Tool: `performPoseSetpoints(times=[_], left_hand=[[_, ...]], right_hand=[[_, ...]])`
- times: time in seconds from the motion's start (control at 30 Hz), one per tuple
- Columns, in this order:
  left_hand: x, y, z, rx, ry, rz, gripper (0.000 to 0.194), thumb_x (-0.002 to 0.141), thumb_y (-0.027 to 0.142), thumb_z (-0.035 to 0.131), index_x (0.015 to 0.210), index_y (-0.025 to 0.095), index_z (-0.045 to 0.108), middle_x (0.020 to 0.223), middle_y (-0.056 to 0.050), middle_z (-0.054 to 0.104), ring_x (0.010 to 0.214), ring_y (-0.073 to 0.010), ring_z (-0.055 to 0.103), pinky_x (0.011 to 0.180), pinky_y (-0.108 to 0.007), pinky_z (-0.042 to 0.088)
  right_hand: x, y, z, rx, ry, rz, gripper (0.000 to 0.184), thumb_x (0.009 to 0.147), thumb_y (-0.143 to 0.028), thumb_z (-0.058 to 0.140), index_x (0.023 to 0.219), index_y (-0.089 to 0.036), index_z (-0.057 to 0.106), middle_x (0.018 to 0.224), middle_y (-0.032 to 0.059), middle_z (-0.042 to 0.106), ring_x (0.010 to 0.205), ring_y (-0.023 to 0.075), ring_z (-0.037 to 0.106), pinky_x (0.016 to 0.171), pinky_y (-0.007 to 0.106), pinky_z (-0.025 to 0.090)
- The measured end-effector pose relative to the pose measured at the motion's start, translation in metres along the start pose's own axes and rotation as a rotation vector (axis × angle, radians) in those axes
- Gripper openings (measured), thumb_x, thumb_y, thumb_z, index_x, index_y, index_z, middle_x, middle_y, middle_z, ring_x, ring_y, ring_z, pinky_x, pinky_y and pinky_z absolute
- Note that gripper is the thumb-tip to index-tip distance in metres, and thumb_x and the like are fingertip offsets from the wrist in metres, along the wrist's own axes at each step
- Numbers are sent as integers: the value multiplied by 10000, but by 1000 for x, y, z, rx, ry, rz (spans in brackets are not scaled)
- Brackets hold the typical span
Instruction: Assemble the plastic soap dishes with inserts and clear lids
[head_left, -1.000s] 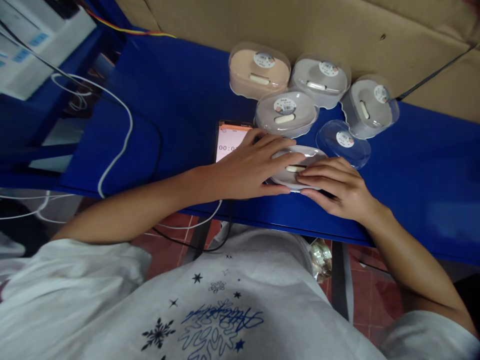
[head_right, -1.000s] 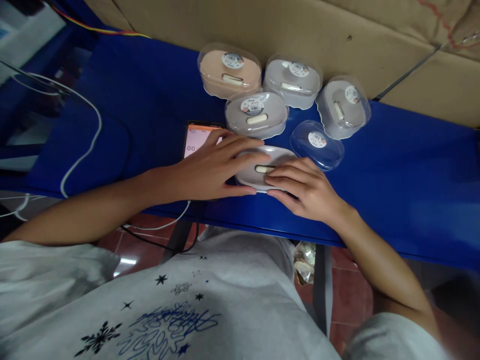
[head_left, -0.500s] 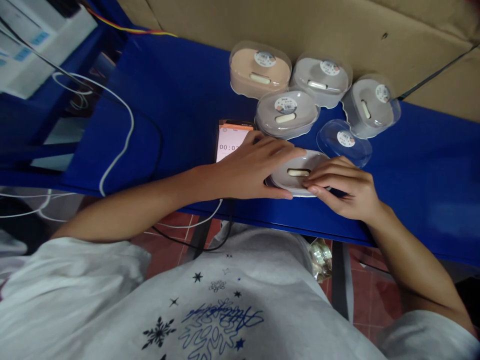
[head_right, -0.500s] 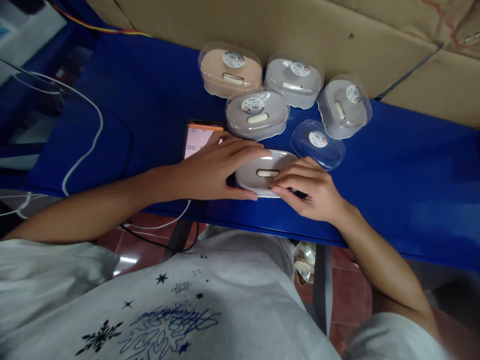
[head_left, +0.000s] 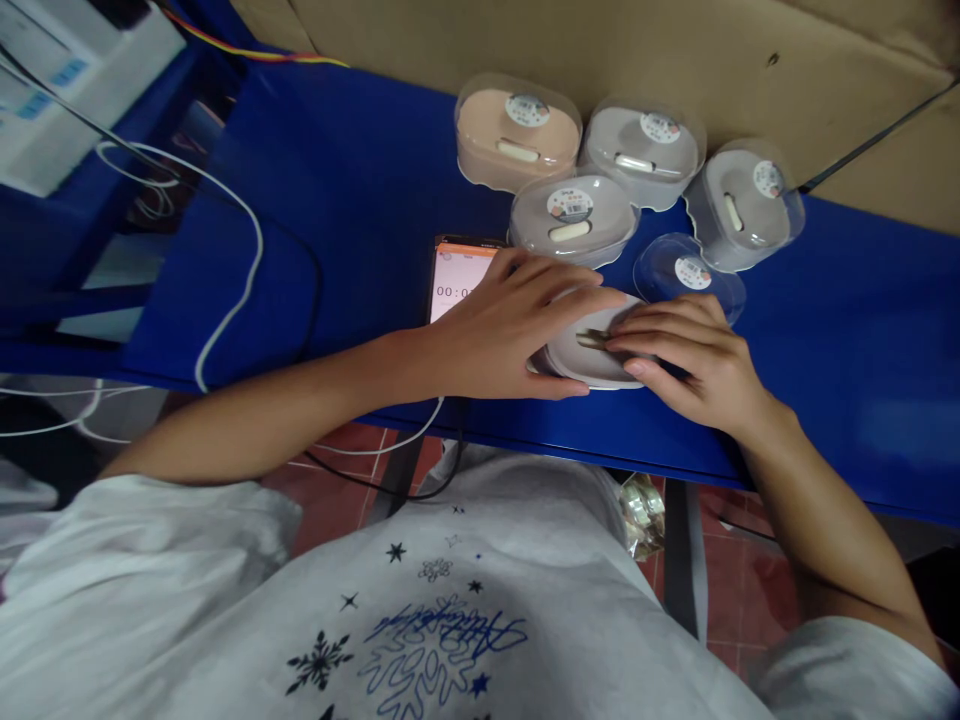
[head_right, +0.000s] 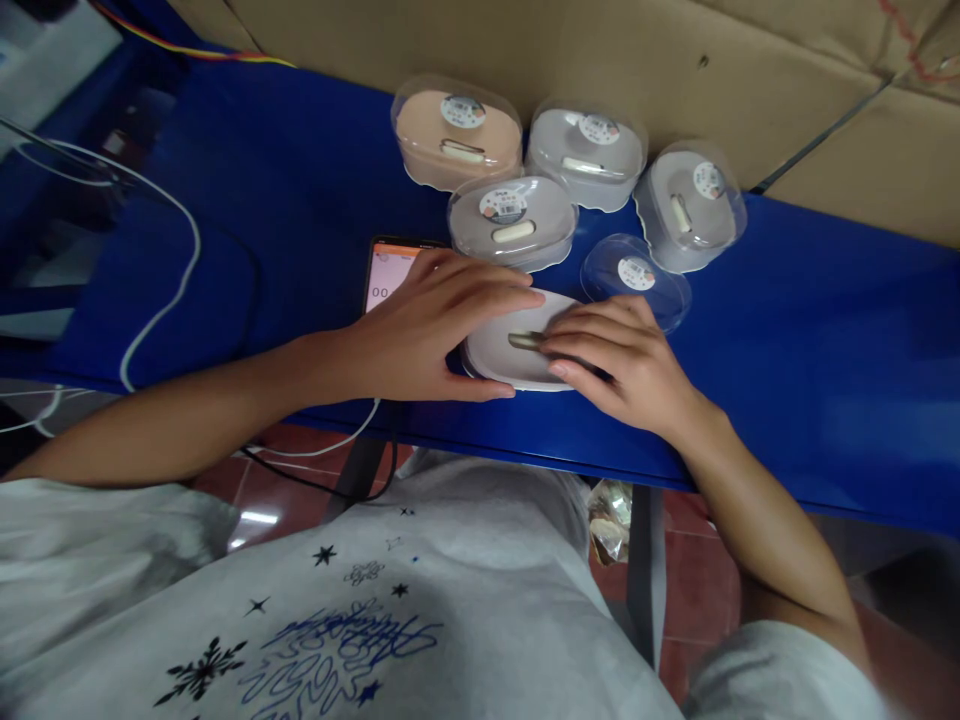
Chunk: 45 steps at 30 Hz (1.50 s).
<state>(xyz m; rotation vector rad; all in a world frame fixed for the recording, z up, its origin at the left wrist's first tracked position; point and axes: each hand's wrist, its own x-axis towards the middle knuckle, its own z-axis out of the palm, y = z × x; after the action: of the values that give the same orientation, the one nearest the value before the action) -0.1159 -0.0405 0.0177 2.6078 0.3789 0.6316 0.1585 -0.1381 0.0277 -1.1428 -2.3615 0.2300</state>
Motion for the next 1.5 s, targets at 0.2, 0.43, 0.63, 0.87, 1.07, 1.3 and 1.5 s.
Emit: performPoseSetpoints(times=[0.2,0.43,0.63,0.87,1.07,1.3,1.5], left_hand=[[-1,-3,2,-35,39,24,790,931,637,761,1598,301,503,1560,-129,621,1424,-379,567,1184,-580,370],[1,-3,0,-59,85,46,793,925,699,743,1572,295,527,1553,-122,640,1435,-366,597,1198,-584,412],[2,2,-4,-21,77,8,725,989,738,626,1538,272,550,1548,-107,641,1426,-319,599,1205,-548,450],[3,0,-6,-34,8,-21,724,999,750,589,1578,325,499,1596,-76,583,1463,-313,527,1244,-561,420],[2,2,-6,-23,-8,-18,697,1017,655,624,1611,346,431,1692,-66,470,1558,-299,430,1286,-542,392],[2,-5,0,111,105,-6,842,994,721,603,1645,246,361,1686,-149,489,1534,-354,469,1196,-604,380],[2,1,-7,145,54,-96,486,1000,674,613,1280,289,708,1243,-109,759,1287,-385,623,1186,-685,315]], right_hand=[[0,-1,1,-16,-13,-11,271,1067,-404,666,1290,-273,749,1257,71,808,1195,285,756,1044,476,529],[-1,-4,4,-50,-52,-71,560,974,-499,786,1450,-231,664,1396,140,739,1313,353,691,1102,522,516],[-2,-4,7,-51,-34,-77,530,1005,-418,763,1486,-234,633,1393,138,737,1288,338,703,1066,501,532],[-3,-3,7,-50,-53,-42,560,1043,-445,694,1561,-267,580,1439,132,718,1343,354,677,1085,525,530],[-4,-2,4,-54,-18,14,465,1041,-414,689,1481,-272,637,1403,114,736,1309,347,694,1089,528,526],[-3,4,-3,-47,61,67,311,1002,-467,706,1240,-267,714,1251,106,778,1144,336,749,986,518,560],[-4,13,-13,-53,135,210,186,1026,-423,680,1077,-245,695,1145,136,782,1063,308,754,897,454,586]])
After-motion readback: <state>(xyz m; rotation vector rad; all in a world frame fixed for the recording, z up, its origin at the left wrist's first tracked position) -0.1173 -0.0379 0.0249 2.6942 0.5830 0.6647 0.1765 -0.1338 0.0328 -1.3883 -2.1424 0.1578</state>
